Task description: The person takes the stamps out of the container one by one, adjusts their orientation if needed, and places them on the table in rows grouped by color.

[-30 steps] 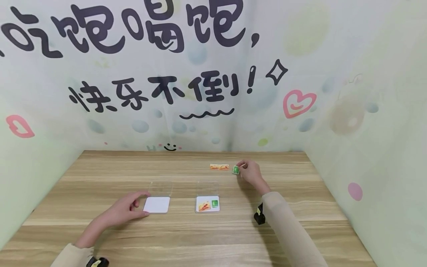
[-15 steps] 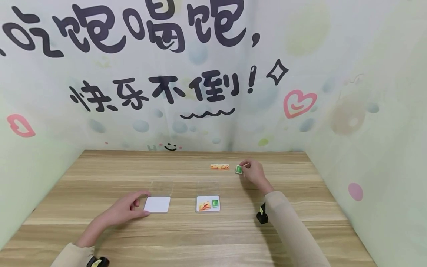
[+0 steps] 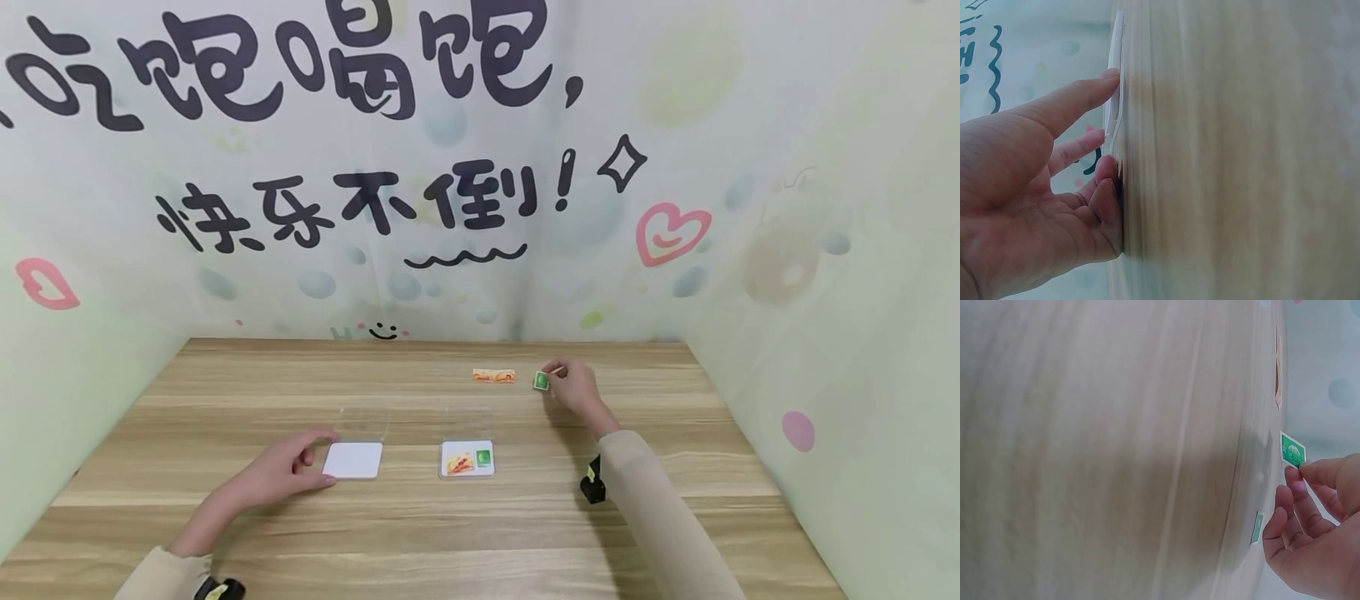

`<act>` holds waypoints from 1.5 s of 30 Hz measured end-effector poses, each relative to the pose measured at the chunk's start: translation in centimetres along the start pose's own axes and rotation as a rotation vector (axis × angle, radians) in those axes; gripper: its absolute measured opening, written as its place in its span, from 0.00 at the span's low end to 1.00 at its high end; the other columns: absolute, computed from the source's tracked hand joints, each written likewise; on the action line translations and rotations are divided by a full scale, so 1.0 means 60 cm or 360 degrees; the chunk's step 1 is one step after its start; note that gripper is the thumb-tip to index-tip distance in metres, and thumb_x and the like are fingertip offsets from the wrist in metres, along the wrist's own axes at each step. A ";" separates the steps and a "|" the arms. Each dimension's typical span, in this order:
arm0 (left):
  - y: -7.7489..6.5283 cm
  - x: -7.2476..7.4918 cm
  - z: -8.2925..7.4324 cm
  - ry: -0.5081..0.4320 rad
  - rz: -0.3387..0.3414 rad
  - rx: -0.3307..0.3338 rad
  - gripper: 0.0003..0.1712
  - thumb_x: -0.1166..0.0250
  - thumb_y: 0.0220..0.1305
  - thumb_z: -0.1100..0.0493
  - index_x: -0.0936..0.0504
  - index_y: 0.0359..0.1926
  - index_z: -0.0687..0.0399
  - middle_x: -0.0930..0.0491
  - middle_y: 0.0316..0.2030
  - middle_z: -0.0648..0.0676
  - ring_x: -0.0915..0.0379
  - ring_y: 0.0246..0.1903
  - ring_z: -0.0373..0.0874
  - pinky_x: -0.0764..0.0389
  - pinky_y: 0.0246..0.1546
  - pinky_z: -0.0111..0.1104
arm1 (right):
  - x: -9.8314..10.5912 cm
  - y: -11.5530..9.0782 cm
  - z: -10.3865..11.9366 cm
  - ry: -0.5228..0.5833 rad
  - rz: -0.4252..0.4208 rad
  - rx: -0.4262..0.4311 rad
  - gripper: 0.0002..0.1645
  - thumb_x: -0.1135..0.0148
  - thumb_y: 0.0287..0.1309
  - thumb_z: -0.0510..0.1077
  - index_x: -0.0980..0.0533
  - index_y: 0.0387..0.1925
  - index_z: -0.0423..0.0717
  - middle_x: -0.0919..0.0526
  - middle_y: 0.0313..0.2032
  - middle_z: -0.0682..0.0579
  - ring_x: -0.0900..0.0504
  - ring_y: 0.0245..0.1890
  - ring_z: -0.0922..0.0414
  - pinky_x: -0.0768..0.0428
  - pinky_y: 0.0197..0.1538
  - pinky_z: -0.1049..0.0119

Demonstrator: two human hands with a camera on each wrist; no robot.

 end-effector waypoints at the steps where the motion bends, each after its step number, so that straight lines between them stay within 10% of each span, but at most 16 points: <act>1: 0.000 0.000 -0.001 -0.0001 -0.0001 -0.0005 0.34 0.21 0.61 0.57 0.23 0.62 0.69 0.32 0.30 0.50 0.41 0.26 0.34 0.36 0.29 0.30 | 0.001 0.000 0.000 -0.0002 0.0000 0.0003 0.10 0.41 0.69 0.34 0.17 0.45 0.32 0.14 0.43 0.33 0.19 0.40 0.45 0.26 0.35 0.65; 45: -0.001 0.001 0.000 0.0007 -0.0011 0.0001 0.35 0.21 0.60 0.57 0.23 0.62 0.69 0.31 0.30 0.50 0.41 0.27 0.34 0.35 0.30 0.29 | 0.023 0.007 -0.034 -0.0016 -0.0034 -0.0009 0.09 0.41 0.70 0.32 0.17 0.44 0.31 0.14 0.41 0.33 0.18 0.39 0.45 0.25 0.35 0.65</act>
Point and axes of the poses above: each hand's wrist, its own y-axis towards the middle knuckle, its own x-axis out of the back of the hand, z = x × y, the point moved 10 cm from there along y, towards the middle knuckle
